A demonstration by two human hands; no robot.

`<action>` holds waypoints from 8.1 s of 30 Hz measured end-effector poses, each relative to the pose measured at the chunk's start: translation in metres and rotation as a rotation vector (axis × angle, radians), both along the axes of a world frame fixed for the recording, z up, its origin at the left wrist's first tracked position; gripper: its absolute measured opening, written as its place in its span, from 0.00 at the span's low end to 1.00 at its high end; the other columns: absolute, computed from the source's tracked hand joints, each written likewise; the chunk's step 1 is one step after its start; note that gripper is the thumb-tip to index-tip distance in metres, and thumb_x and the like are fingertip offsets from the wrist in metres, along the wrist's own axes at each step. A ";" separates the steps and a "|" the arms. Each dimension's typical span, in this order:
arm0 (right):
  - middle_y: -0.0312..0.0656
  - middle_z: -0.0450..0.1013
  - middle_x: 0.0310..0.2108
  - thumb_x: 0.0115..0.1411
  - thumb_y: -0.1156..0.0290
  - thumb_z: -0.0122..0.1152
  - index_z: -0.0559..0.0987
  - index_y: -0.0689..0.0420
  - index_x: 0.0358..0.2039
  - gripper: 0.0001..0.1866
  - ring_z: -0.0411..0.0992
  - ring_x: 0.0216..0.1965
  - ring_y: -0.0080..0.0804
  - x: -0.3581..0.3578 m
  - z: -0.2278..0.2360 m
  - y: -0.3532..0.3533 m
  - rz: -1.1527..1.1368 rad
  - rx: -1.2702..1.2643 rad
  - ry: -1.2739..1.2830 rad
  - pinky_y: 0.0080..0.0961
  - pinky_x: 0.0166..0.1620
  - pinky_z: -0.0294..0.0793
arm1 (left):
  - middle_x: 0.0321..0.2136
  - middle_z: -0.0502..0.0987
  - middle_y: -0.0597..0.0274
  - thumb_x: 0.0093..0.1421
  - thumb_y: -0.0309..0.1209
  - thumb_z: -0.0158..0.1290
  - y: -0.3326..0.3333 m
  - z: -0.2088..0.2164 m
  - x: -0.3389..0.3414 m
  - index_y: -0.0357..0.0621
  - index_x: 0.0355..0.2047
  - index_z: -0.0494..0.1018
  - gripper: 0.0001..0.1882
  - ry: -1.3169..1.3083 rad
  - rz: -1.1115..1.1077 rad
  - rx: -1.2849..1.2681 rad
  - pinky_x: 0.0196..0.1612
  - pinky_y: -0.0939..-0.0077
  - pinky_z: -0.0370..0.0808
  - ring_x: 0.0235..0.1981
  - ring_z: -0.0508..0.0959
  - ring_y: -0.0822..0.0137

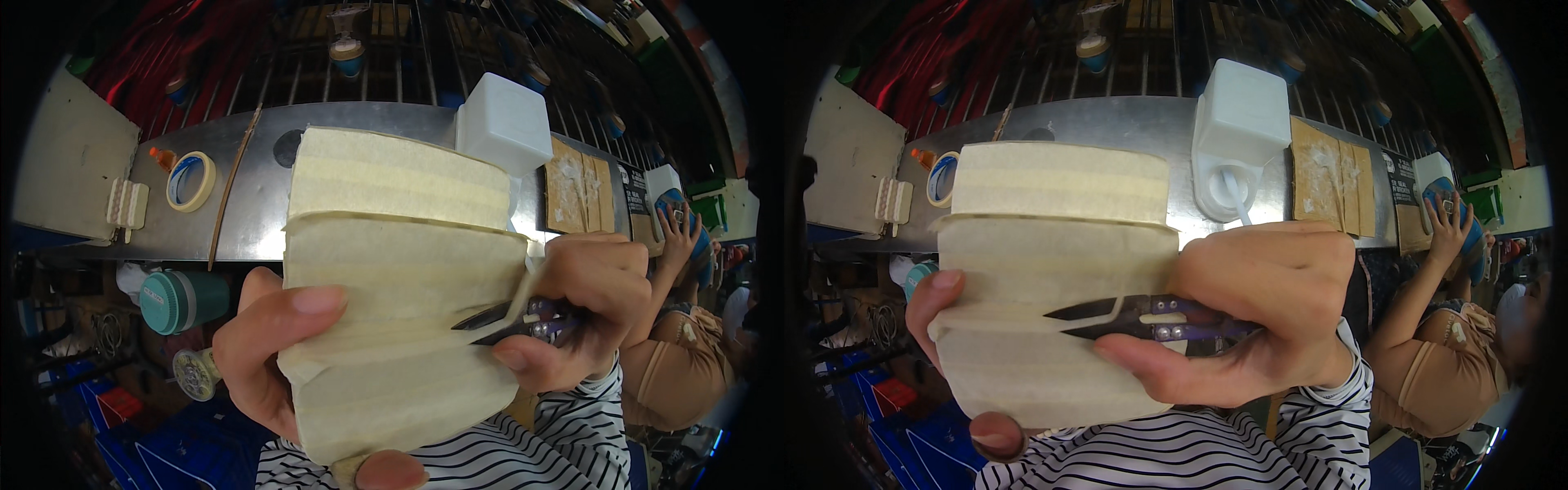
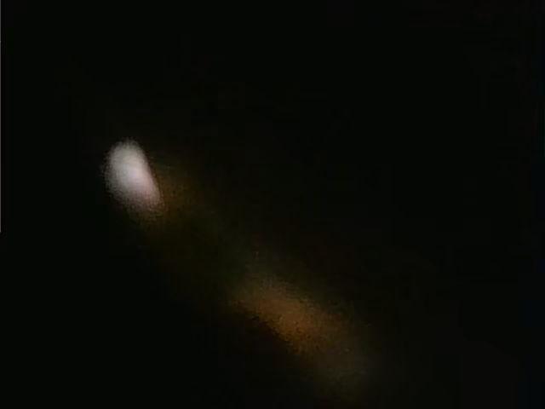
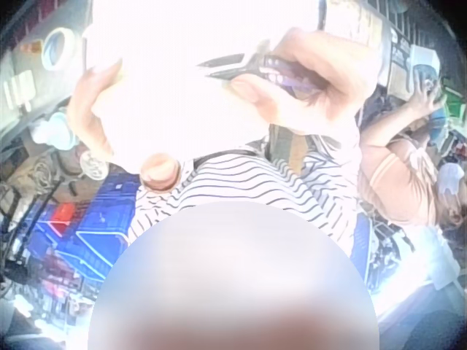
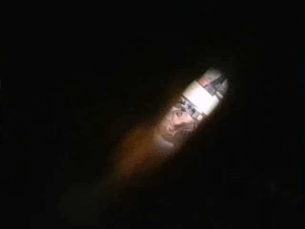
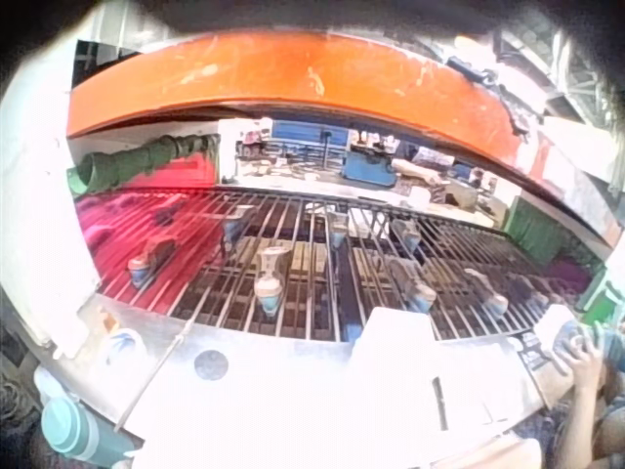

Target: The person applies glue to the sole of a sandal using a brush, then cuts a stack of white foam sheets with scissors. The person handles the sandal and foam sheets, using a brush and scissors to perform the task.

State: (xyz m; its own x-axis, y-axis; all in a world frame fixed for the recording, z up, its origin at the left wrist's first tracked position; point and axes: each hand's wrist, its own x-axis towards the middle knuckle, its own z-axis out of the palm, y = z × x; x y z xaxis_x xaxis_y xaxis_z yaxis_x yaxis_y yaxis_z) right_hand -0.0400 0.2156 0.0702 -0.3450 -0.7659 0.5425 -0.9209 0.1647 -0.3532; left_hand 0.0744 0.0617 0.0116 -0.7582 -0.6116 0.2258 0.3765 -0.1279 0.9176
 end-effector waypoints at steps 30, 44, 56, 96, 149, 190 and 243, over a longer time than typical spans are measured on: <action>0.38 0.69 0.17 0.42 0.49 0.75 0.78 0.66 0.24 0.28 0.66 0.19 0.28 -0.007 0.003 0.002 -0.041 -0.021 -0.096 0.23 0.23 0.66 | 0.50 0.64 0.36 0.51 0.65 0.55 0.003 0.006 -0.010 0.50 0.60 0.53 0.47 -0.046 0.061 -0.013 0.46 0.52 0.81 0.47 0.75 0.47; 0.38 0.68 0.11 0.45 0.48 0.71 0.78 0.66 0.17 0.28 0.65 0.11 0.27 -0.015 0.004 -0.001 -0.047 -0.078 -0.127 0.20 0.17 0.63 | 0.50 0.64 0.37 0.51 0.65 0.55 0.008 0.010 -0.012 0.50 0.60 0.54 0.46 -0.043 0.096 -0.030 0.47 0.52 0.80 0.48 0.74 0.47; 0.36 0.63 0.07 0.45 0.44 0.68 0.74 0.66 0.13 0.32 0.62 0.06 0.25 -0.017 0.006 -0.002 -0.017 -0.071 -0.132 0.20 0.12 0.58 | 0.51 0.64 0.37 0.51 0.65 0.55 0.002 0.011 -0.007 0.50 0.60 0.54 0.46 -0.058 0.018 -0.049 0.48 0.52 0.80 0.49 0.74 0.47; 0.27 0.52 0.12 0.44 0.68 0.75 0.85 0.51 0.44 0.23 0.55 0.12 0.18 0.006 -0.004 -0.023 -0.160 -0.187 0.107 0.21 0.16 0.52 | 0.42 0.67 0.54 0.51 0.34 0.69 -0.023 -0.007 -0.022 0.45 0.55 0.63 0.34 0.190 0.190 -0.366 0.40 0.73 0.75 0.42 0.75 0.63; 0.35 0.72 0.15 0.42 0.59 0.79 0.80 0.60 0.22 0.19 0.72 0.16 0.25 -0.012 0.023 -0.001 -0.017 0.001 -0.284 0.18 0.19 0.66 | 0.28 0.78 0.53 0.50 0.60 0.60 -0.002 0.010 -0.022 0.33 0.44 0.77 0.39 0.105 0.307 -0.202 0.23 0.78 0.68 0.23 0.73 0.69; 0.35 0.68 0.11 0.43 0.63 0.78 0.78 0.61 0.17 0.17 0.67 0.11 0.22 -0.016 0.010 -0.009 0.093 -0.140 -0.188 0.17 0.14 0.60 | 0.53 0.64 0.44 0.53 0.65 0.55 0.003 0.009 0.001 0.32 0.59 0.61 0.49 -0.018 0.151 -0.219 0.52 0.58 0.74 0.51 0.71 0.53; 0.33 0.64 0.09 0.42 0.61 0.77 0.77 0.61 0.16 0.18 0.64 0.09 0.23 -0.021 0.007 -0.013 0.097 -0.163 -0.117 0.18 0.13 0.59 | 0.35 0.66 0.52 0.49 0.63 0.60 0.001 0.001 -0.007 0.27 0.56 0.64 0.51 0.101 0.091 -0.294 0.38 0.71 0.71 0.35 0.71 0.64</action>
State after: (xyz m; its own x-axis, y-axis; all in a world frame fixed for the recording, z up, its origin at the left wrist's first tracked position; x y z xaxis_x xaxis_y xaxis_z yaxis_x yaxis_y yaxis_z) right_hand -0.0614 0.2029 0.0771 -0.3415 -0.7039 0.6228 -0.8810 0.0088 -0.4731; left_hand 0.0677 0.0624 0.0125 -0.6683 -0.5734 0.4739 0.4649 0.1754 0.8678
